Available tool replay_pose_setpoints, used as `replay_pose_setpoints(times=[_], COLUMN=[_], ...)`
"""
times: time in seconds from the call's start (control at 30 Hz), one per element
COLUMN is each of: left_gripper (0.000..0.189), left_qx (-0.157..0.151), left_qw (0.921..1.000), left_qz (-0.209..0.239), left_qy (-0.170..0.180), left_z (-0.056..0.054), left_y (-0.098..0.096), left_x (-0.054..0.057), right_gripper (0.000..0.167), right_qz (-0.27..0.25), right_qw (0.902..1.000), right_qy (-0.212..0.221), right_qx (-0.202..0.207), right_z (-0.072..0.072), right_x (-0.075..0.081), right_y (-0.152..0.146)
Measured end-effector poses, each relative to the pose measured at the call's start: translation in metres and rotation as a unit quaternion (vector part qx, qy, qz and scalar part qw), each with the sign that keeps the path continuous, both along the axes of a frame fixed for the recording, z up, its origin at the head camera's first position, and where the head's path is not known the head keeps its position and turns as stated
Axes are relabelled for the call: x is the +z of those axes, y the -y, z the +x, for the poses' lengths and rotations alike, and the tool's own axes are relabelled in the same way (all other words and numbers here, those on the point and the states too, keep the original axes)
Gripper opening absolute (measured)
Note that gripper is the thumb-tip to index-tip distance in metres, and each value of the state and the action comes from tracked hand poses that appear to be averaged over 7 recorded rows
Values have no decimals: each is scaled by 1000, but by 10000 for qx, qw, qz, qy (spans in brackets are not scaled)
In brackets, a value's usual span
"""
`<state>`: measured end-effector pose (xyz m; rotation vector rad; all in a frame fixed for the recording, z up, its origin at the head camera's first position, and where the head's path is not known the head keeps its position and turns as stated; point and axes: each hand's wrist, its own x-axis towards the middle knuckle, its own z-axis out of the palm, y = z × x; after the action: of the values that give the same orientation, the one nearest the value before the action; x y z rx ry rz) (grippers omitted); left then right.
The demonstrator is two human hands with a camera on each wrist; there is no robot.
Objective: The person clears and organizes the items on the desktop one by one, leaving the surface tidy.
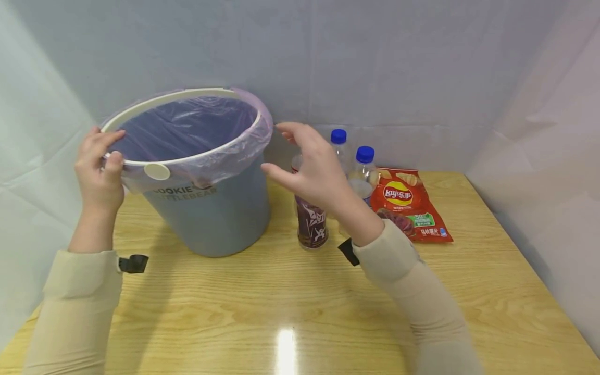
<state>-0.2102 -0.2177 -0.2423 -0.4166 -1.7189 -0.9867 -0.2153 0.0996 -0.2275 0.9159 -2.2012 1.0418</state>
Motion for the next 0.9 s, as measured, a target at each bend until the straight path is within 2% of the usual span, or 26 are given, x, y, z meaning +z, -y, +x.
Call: replay_pose_setpoints(times=[0.4, 0.7, 0.9], left_gripper=[92, 92, 91], left_qx=[-10, 12, 26], left_qw=[10000, 10000, 10000], left_qz=[27, 1, -13], left_qy=[31, 6, 32], left_z=[1, 0, -3], left_y=[0, 1, 4], left_x=[0, 1, -3], right_gripper=[55, 54, 54], right_qz=[-32, 108, 96], right_qw=[9998, 9984, 9980], right_qy=[86, 69, 108], right_qx=[-188, -548, -615], right_z=[-2, -6, -9], right_x=[-15, -27, -35], right_y=[-19, -30, -34])
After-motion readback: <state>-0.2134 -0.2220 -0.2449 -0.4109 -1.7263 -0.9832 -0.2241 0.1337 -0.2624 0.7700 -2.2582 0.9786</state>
